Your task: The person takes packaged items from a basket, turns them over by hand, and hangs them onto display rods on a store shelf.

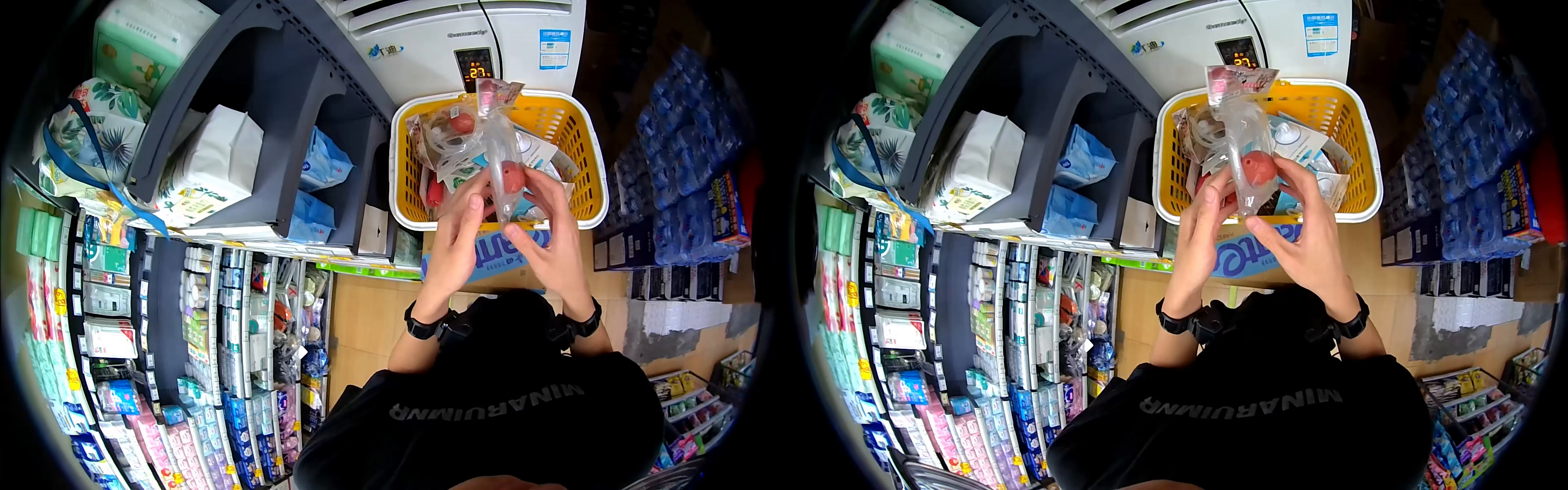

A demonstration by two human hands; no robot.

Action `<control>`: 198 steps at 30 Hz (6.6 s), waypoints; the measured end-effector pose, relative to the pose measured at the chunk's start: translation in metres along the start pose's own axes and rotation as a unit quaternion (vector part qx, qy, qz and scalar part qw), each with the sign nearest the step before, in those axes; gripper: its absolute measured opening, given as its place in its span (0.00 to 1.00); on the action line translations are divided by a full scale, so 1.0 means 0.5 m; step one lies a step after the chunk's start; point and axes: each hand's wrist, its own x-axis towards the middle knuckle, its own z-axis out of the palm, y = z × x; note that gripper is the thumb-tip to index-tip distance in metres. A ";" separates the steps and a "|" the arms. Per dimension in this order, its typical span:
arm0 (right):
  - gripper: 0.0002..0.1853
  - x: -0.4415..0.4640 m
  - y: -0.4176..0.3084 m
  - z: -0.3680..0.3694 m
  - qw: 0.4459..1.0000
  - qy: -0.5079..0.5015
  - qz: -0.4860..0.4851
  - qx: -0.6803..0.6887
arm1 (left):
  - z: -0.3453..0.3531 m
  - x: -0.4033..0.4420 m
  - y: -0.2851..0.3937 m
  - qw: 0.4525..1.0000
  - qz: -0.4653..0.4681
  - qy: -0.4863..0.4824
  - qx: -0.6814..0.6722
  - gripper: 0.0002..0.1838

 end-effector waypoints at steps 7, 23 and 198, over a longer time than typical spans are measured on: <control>0.36 0.002 -0.002 0.015 0.983 0.061 0.046 0.165 | 0.010 -0.006 0.005 0.985 0.061 0.011 0.158 0.23; 0.35 -0.066 0.092 -0.010 0.915 0.114 0.154 0.354 | -0.022 0.008 -0.057 0.998 -0.013 0.054 0.004 0.23; 0.30 0.522 -0.565 2.168 0.757 -0.299 0.165 0.557 | -2.059 -0.528 0.476 0.757 0.167 0.580 0.250 0.18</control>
